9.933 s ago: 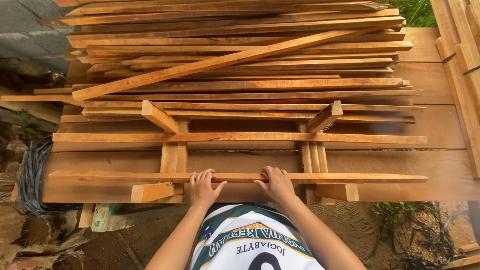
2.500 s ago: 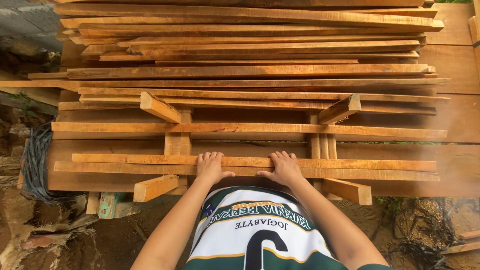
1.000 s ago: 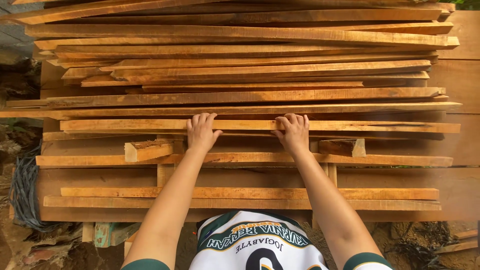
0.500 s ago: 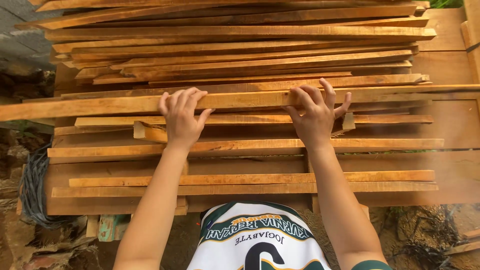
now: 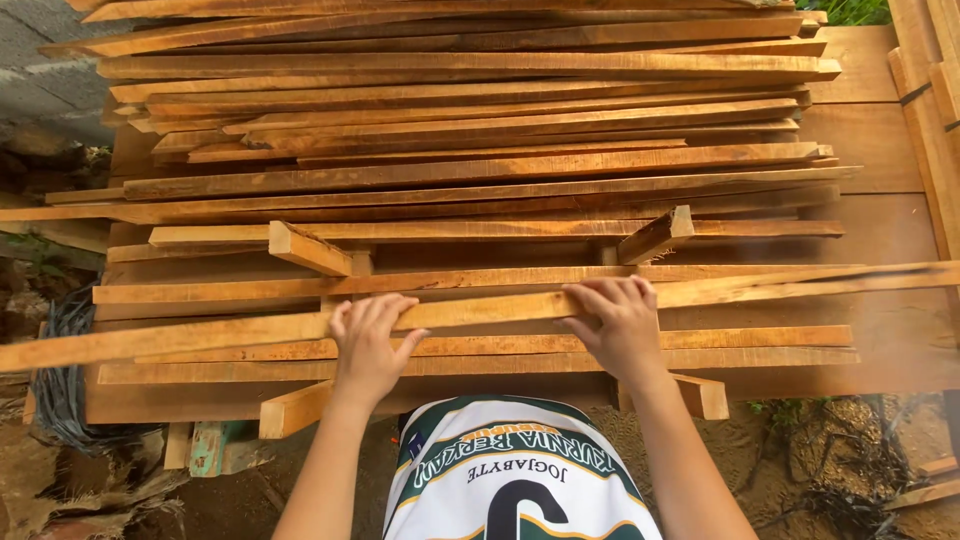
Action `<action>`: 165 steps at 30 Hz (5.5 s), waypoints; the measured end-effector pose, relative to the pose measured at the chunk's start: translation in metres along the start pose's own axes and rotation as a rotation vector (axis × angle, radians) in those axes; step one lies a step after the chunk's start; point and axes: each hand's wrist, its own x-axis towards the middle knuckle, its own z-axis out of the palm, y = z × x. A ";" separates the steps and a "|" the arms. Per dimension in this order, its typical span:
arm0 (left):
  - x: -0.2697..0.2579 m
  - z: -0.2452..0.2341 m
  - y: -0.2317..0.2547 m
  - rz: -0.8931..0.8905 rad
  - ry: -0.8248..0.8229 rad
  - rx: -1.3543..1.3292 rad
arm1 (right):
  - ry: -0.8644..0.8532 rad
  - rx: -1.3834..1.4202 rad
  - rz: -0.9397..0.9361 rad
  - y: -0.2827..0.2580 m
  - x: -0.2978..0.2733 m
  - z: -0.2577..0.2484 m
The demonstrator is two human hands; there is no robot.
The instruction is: Stacking and organizing thin wooden strips on a wooden workbench.
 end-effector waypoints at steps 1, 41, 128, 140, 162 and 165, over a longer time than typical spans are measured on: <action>-0.003 0.014 -0.009 0.003 0.003 0.002 | 0.004 0.000 0.000 0.000 -0.006 0.011; 0.017 0.112 -0.036 -0.227 -0.588 0.127 | -0.793 -0.073 0.247 0.009 -0.004 0.109; -0.017 0.148 -0.019 0.081 -0.553 0.331 | -0.825 -0.128 0.028 -0.031 -0.019 0.082; -0.052 0.146 -0.021 0.098 -0.604 0.475 | -1.086 -0.059 0.246 -0.039 0.019 0.093; 0.045 0.160 -0.029 -0.090 -0.626 0.242 | -1.266 -0.018 0.389 -0.038 0.043 0.094; 0.036 0.152 -0.017 -0.104 -0.697 0.209 | -1.324 -0.059 0.398 -0.042 0.049 0.093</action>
